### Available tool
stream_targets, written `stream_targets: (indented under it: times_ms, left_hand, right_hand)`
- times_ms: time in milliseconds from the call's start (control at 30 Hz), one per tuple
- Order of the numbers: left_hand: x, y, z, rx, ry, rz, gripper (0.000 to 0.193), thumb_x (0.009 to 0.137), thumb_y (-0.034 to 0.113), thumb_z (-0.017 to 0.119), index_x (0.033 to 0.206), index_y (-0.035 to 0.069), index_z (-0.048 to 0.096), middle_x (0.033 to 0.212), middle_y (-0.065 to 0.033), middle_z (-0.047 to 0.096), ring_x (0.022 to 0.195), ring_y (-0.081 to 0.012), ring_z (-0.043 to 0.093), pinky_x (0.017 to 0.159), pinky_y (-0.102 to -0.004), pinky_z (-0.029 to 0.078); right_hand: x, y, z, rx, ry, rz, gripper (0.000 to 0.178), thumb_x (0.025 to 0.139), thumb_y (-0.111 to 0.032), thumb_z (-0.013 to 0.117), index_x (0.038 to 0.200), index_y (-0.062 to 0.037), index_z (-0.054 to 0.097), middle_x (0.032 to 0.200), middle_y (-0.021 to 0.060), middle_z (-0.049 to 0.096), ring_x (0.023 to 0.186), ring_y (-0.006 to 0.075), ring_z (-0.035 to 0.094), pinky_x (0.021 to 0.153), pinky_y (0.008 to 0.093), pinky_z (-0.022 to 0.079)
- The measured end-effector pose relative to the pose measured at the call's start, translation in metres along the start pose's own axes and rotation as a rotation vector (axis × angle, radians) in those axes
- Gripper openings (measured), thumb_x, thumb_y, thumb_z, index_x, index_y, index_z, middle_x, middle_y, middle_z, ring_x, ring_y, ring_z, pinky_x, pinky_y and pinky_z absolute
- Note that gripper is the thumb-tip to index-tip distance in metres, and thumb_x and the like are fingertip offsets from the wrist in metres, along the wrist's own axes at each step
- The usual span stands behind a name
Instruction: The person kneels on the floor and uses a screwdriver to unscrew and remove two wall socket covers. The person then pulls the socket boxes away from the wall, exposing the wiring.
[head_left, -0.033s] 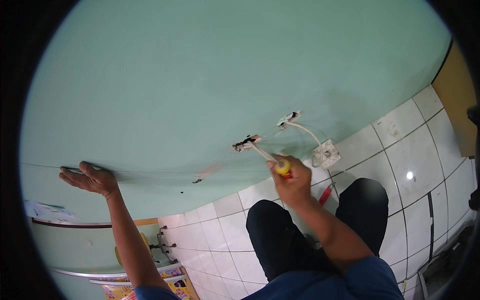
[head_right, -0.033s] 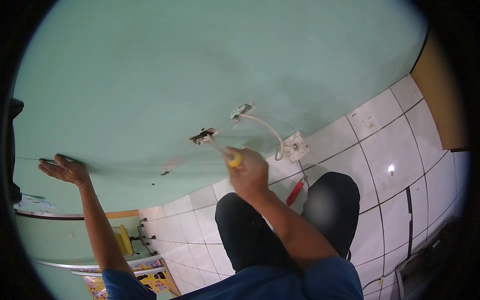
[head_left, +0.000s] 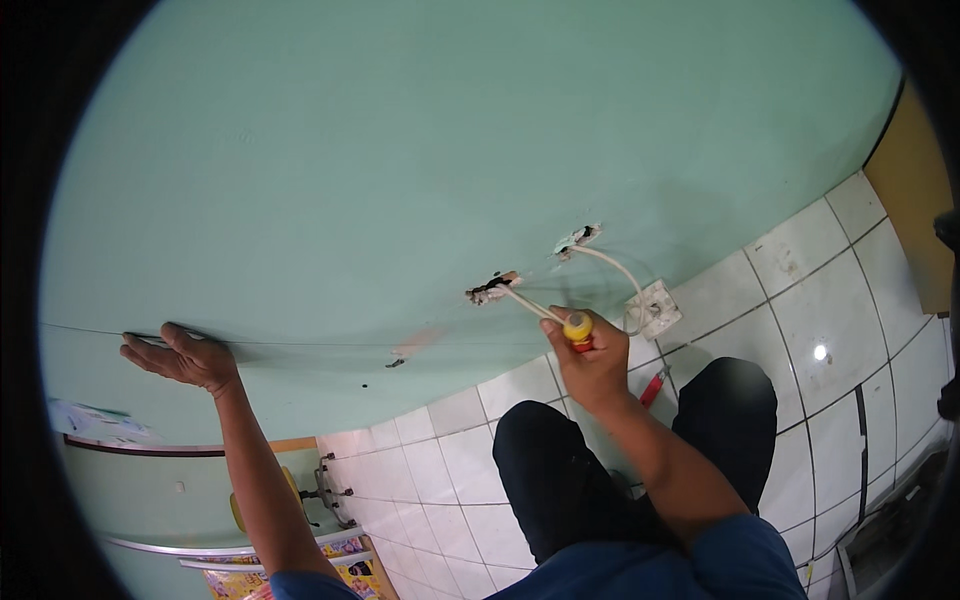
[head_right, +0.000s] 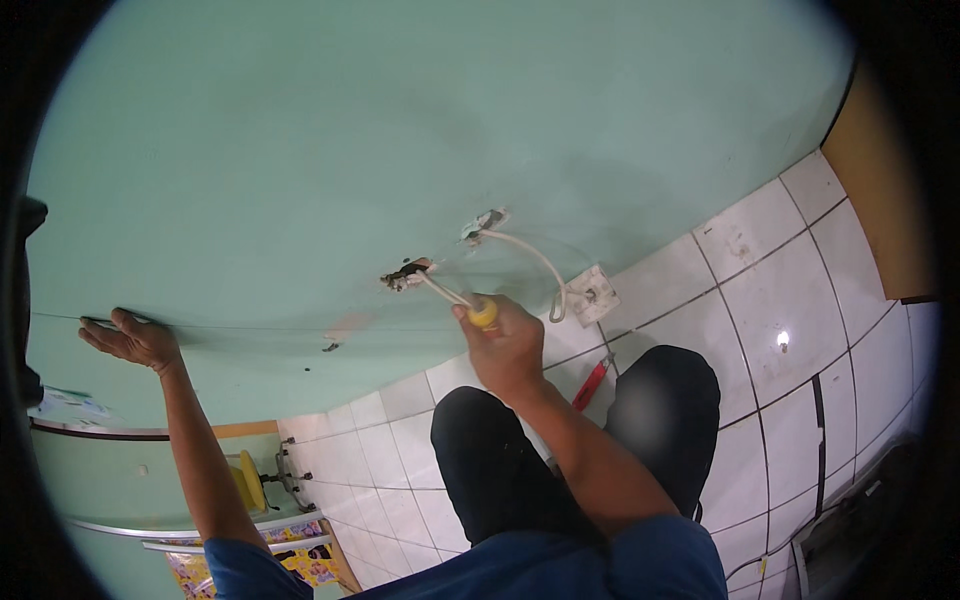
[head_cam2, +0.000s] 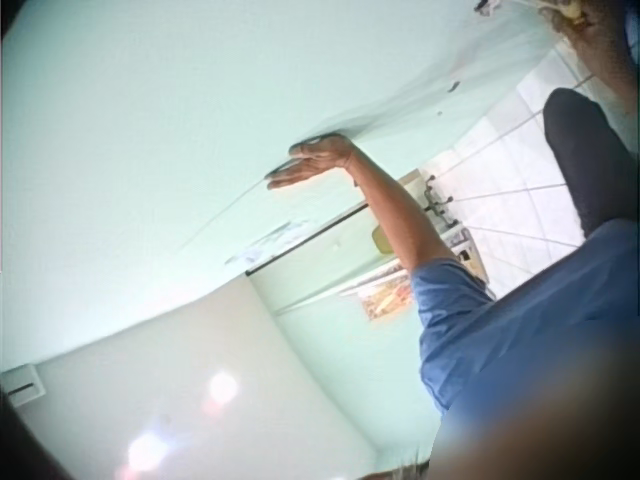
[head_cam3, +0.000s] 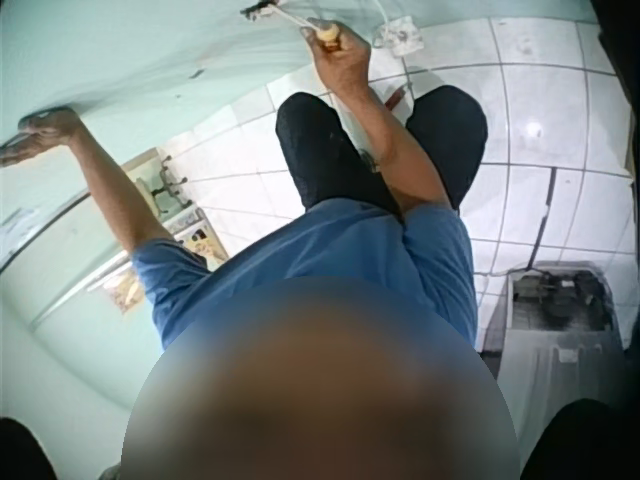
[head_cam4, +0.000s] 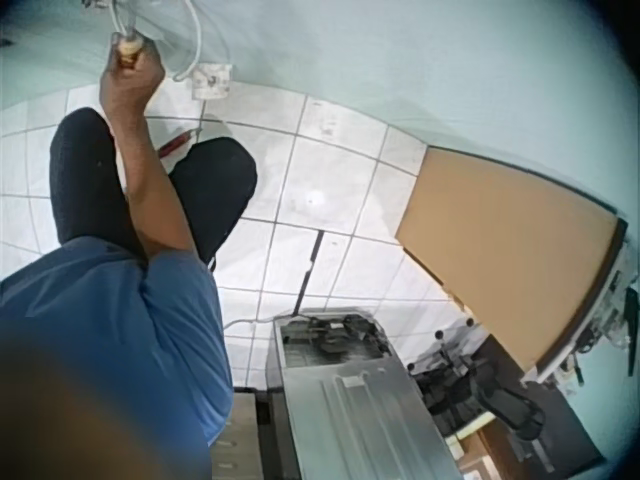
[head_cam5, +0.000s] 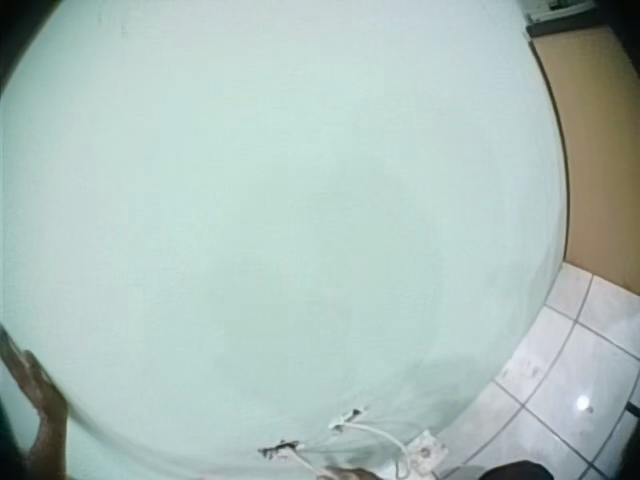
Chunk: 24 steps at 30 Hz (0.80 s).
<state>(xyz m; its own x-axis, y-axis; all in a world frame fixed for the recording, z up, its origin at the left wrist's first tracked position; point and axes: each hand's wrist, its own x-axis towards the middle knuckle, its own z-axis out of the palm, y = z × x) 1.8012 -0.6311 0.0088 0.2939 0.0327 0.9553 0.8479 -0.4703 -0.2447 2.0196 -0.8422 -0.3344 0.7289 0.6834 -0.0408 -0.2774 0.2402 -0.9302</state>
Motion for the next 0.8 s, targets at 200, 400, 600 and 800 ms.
stream_targets:
  times_ms: [200,400,600,800]
  left_hand:
    - [-0.002,-0.007,0.000,0.037,-0.016,0.040,0.077,0.102,0.050,0.037,0.156,-0.003,0.023,0.163,-0.0249,0.017,0.154,-0.0381,0.010,0.123,-0.0509,0.015]
    - [0.002,-0.020,0.002,0.034,-0.023,0.107,0.075,0.104,0.052,0.036,0.155,-0.002,0.027,0.163,-0.0245,0.018,0.154,-0.0386,0.010,0.122,-0.0520,0.016]
    - [0.002,-0.012,0.002,0.000,0.015,0.107,0.073,0.101,0.046,0.046,0.154,-0.001,0.032,0.162,-0.0287,0.015,0.152,-0.0406,0.015,0.121,-0.0506,0.018]
    - [0.005,-0.003,0.000,-0.045,0.039,0.070,0.071,0.099,0.040,0.051,0.154,-0.002,0.032,0.160,-0.0301,0.017,0.151,-0.0416,0.016,0.121,-0.0502,0.019]
  right_hand:
    - [-0.005,0.002,0.005,0.171,0.003,0.147,0.021,0.092,-0.014,0.074,0.103,0.0034,0.071,0.074,0.0024,0.066,0.067,0.0064,0.057,0.062,0.0259,0.048]
    - [0.016,-0.019,0.016,0.107,0.008,-0.052,0.015,0.093,-0.013,0.072,0.090,0.0012,0.067,0.063,0.0034,0.058,0.057,0.0085,0.051,0.054,0.0287,0.043]
    - [0.001,-0.081,-0.022,0.032,0.011,-0.041,0.016,0.090,-0.007,0.076,0.098,0.0060,0.073,0.074,-0.0017,0.064,0.067,0.0024,0.053,0.061,0.0209,0.045]
    - [-0.017,-0.093,-0.039,-0.060,-0.011,0.127,0.017,0.090,-0.007,0.075,0.101,0.0058,0.073,0.073,-0.0011,0.064,0.064,0.0034,0.053,0.060,0.0209,0.045]
